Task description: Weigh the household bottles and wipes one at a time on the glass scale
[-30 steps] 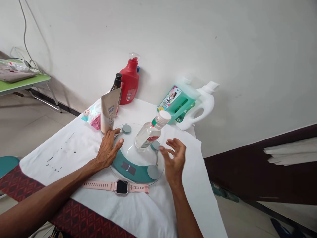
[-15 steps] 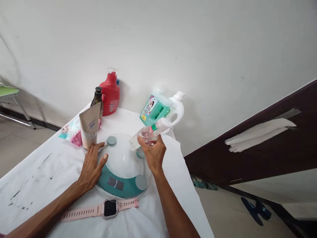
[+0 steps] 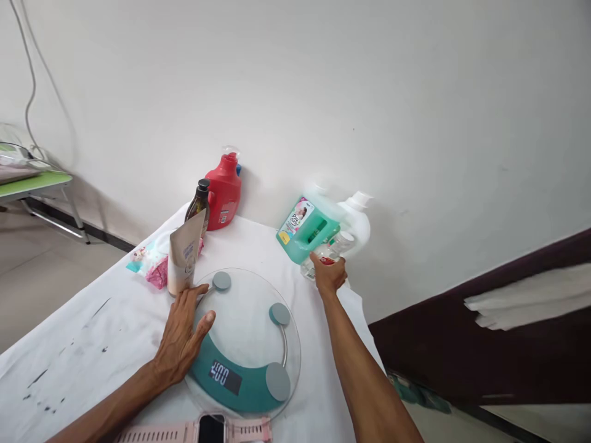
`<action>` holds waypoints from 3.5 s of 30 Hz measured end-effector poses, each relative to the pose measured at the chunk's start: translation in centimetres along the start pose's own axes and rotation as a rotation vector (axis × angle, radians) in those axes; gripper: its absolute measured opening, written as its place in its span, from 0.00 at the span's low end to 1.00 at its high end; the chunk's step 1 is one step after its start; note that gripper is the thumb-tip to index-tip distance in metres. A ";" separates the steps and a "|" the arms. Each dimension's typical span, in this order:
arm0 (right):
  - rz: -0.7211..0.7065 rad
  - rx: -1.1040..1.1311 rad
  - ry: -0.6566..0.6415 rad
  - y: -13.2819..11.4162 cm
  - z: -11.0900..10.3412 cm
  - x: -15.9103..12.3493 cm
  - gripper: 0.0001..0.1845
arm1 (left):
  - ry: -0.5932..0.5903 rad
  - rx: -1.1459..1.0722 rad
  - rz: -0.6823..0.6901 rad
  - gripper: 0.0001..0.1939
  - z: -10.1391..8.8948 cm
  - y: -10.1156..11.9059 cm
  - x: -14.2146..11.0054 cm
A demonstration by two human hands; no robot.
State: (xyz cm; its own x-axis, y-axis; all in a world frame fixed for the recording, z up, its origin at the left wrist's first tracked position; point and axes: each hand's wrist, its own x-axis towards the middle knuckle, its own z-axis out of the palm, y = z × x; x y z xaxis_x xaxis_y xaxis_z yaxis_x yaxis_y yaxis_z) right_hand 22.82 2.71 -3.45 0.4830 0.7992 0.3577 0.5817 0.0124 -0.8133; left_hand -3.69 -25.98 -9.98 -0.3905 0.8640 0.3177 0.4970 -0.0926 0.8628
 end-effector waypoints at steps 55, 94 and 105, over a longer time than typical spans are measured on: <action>-0.317 0.491 -0.548 -9.4 -8.0 -19.3 0.44 | -0.089 0.164 0.018 0.22 -0.4 0.6 0.3; -0.065 0.240 -0.212 2.3 -12.2 -19.7 0.29 | -0.065 0.143 0.076 0.26 -0.4 0.3 0.5; -0.295 0.254 -0.500 -7.3 -6.2 -21.0 0.47 | -0.030 0.153 0.094 0.25 -0.1 -0.1 0.6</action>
State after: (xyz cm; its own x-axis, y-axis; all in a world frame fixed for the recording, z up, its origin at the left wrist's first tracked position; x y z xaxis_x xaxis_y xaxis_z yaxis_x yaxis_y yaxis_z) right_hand 12.47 -17.94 -2.16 -0.0739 0.9239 0.3756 0.4409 0.3680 -0.8186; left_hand -4.05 -25.53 -9.83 -0.3143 0.8697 0.3806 0.6437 -0.0994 0.7588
